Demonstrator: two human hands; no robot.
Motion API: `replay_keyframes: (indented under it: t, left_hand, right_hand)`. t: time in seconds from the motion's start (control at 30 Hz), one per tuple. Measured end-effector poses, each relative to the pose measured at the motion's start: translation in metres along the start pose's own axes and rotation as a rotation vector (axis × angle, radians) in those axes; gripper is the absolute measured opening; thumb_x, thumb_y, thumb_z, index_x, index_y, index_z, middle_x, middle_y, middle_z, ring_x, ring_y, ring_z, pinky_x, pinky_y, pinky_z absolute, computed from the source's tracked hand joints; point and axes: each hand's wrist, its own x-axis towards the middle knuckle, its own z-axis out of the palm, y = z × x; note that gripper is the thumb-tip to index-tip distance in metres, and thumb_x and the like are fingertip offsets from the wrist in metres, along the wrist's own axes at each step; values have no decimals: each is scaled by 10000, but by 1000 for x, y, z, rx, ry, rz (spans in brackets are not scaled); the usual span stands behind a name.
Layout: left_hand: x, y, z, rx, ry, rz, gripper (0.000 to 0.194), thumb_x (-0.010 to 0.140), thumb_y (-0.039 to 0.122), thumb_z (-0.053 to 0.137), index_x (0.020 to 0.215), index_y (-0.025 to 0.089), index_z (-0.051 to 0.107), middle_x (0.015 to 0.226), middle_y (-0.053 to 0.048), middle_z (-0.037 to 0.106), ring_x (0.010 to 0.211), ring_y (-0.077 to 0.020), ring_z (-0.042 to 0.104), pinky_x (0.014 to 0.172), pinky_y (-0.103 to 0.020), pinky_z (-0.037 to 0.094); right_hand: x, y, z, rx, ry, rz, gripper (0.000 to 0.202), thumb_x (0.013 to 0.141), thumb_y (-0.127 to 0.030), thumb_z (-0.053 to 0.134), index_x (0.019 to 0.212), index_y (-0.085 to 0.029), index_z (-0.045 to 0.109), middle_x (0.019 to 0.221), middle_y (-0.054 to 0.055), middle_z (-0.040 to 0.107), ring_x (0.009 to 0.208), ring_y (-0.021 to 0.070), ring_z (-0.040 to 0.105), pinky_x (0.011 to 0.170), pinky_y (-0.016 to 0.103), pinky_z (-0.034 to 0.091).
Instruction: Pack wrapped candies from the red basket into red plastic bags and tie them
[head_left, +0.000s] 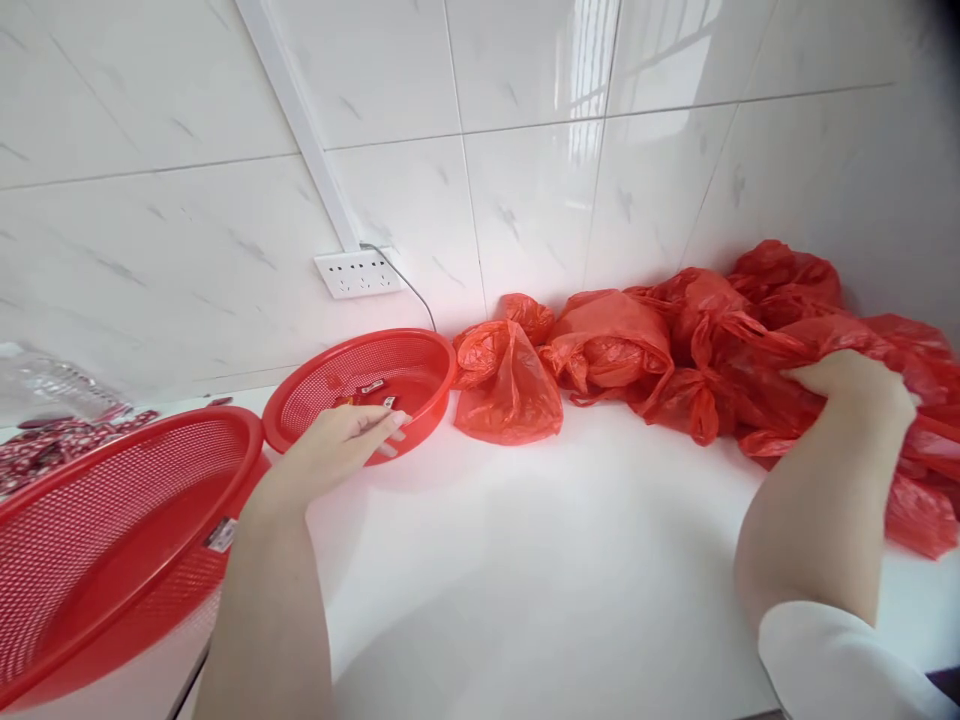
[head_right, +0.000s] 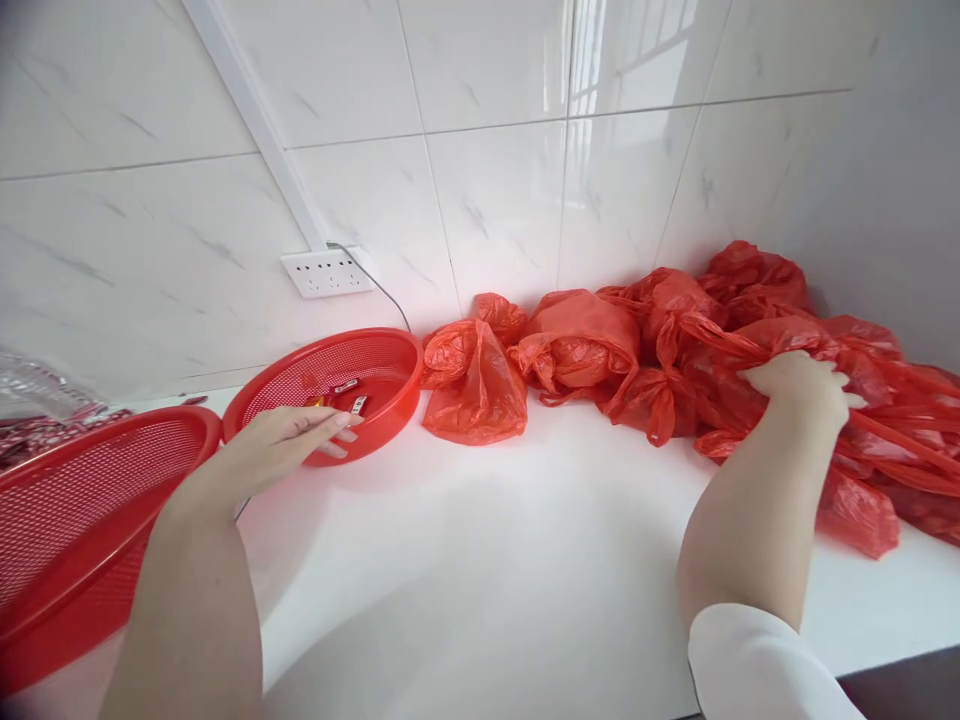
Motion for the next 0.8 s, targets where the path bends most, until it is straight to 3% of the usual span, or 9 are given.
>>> replay_keyframes:
  t: [0.13, 0.2, 0.3, 0.37, 0.43, 0.5, 0.57, 0.67, 0.8]
  left_hand:
    - [2, -3, 2, 2, -19, 8, 408, 829, 599, 487, 941, 271, 702, 1047, -35, 730, 949, -252, 693, 716, -282, 528]
    - [3, -5, 3, 6, -25, 24, 393, 840, 582, 476, 949, 277, 698, 1071, -17, 718, 918, -238, 699, 701, -273, 518]
    - [4, -5, 6, 23, -21, 61, 367, 841, 545, 472, 942, 278, 703, 1009, -6, 726, 874, -233, 701, 686, -272, 502]
    - [4, -2, 7, 55, -10, 87, 348, 830, 519, 473, 902, 271, 707, 902, -9, 736, 849, -241, 694, 670, -276, 492]
    - [3, 2, 9, 87, -5, 110, 330, 817, 495, 475, 855, 263, 706, 798, -13, 728, 833, -249, 681, 659, -282, 481]
    - [1, 5, 9, 97, -14, 128, 312, 807, 476, 476, 823, 259, 700, 755, -15, 716, 818, -250, 668, 658, -288, 473]
    - [-1, 7, 9, 91, -18, 143, 300, 803, 467, 478, 787, 257, 692, 740, -11, 706, 781, -240, 658, 656, -291, 467]
    - [-4, 8, 10, 82, -14, 163, 307, 810, 468, 467, 730, 254, 674, 713, -3, 689, 722, -222, 644, 640, -287, 459]
    - [-5, 9, 12, 79, -27, 186, 324, 827, 474, 450, 720, 254, 662, 731, -9, 689, 743, -224, 649, 633, -280, 459]
  right_hand:
    - [3, -48, 3, -1, 419, 197, 387, 810, -568, 536, 1066, -289, 612, 1234, 246, 532, 1288, 473, 331, 845, 638, 378]
    - [7, -89, 6, -40, 458, 183, 427, 868, -523, 483, 1172, -240, 586, 1356, 240, 453, 1315, 472, 298, 916, 623, 338]
    - [11, -157, 33, 18, 187, -20, 352, 924, -406, 429, 1133, -195, 618, 1204, 204, 596, 1151, 385, 515, 941, 530, 387]
    - [8, -198, 69, 142, -131, -97, 279, 910, -360, 471, 1068, -203, 640, 1105, 134, 668, 1013, 315, 612, 884, 458, 451]
    - [1, -231, 111, 169, -324, -105, 340, 905, -405, 484, 1132, -181, 602, 1110, 144, 668, 1009, 324, 616, 843, 456, 469]
    - [-8, -254, 150, 158, -382, -87, 493, 889, -427, 517, 1270, -115, 497, 1228, 208, 598, 1092, 360, 571, 856, 479, 462]
    - [-16, -268, 179, 138, -307, -85, 579, 883, -376, 537, 1360, -81, 394, 1378, 243, 468, 1229, 383, 462, 940, 513, 411]
    - [-21, -281, 203, 208, -233, -231, 412, 931, -250, 429, 1321, -118, 448, 1423, 202, 424, 1286, 308, 410, 1019, 445, 364]
    - [-21, -294, 222, 262, -450, -325, 597, 843, -268, 586, 1386, -134, 377, 1402, 205, 441, 1189, 285, 512, 901, 358, 442]
